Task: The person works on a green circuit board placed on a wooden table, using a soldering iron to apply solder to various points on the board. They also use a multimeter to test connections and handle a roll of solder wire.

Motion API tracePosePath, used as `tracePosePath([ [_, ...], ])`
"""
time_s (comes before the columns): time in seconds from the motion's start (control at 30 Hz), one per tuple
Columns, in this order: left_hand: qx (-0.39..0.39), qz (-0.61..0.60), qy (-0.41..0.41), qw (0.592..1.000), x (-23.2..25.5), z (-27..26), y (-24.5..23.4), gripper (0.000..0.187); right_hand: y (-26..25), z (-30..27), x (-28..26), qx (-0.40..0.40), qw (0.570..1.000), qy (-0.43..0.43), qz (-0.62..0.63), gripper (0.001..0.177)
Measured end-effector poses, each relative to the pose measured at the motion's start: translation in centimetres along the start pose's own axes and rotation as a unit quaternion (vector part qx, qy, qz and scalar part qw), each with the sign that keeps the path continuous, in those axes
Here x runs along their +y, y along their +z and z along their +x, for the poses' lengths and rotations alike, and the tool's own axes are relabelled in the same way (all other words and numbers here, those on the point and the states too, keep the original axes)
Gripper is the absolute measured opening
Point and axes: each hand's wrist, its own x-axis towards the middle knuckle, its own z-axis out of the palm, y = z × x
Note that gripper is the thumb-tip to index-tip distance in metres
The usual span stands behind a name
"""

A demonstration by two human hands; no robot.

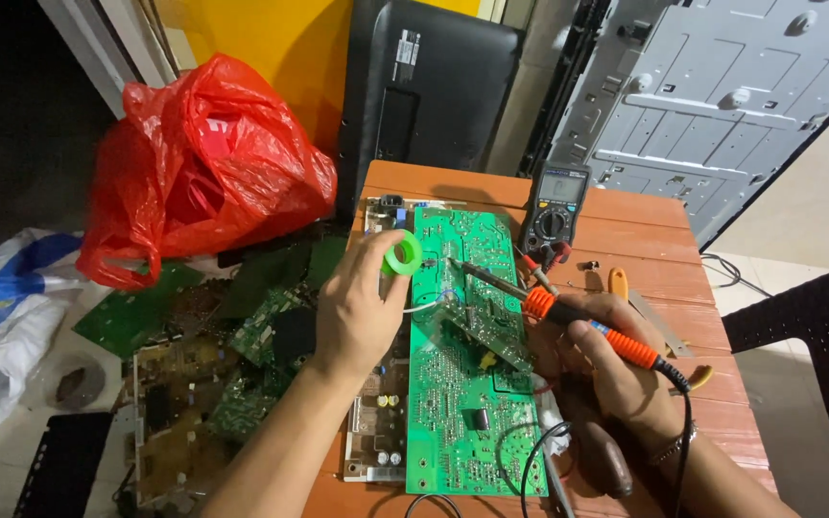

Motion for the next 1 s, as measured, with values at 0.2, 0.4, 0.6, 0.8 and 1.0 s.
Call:
tracePosePath([
  [0.2, -0.001, 0.003, 0.010, 1.000, 0.6, 0.0, -0.2, 0.054, 0.1, -0.2, 0.0, -0.016, 0.998, 0.008, 0.059, 0.033],
  [0.4, -0.003, 0.021, 0.026, 0.999, 0.9, -0.2, -0.1, 0.052, 0.0, -0.3, -0.9, -0.017, 1.000, 0.010, 0.002, 0.036],
  [0.6, -0.001, 0.030, 0.050, 0.998, 0.6, -0.5, 0.3, 0.053, 0.0, -0.4, -0.4, -0.034, 0.998, -0.044, -0.036, 0.032],
  [0.8, 0.003, 0.046, 0.066, 0.997, 0.4, -0.6, 0.7, 0.051, 0.2, -0.5, 0.0, -0.028, 0.997, -0.051, -0.042, 0.029],
  [1.0, -0.012, 0.030, 0.065, 0.997, 1.2, -0.4, 0.0, 0.050, 0.3, -0.5, -0.4, -0.018, 0.994, -0.081, -0.073, 0.030],
])
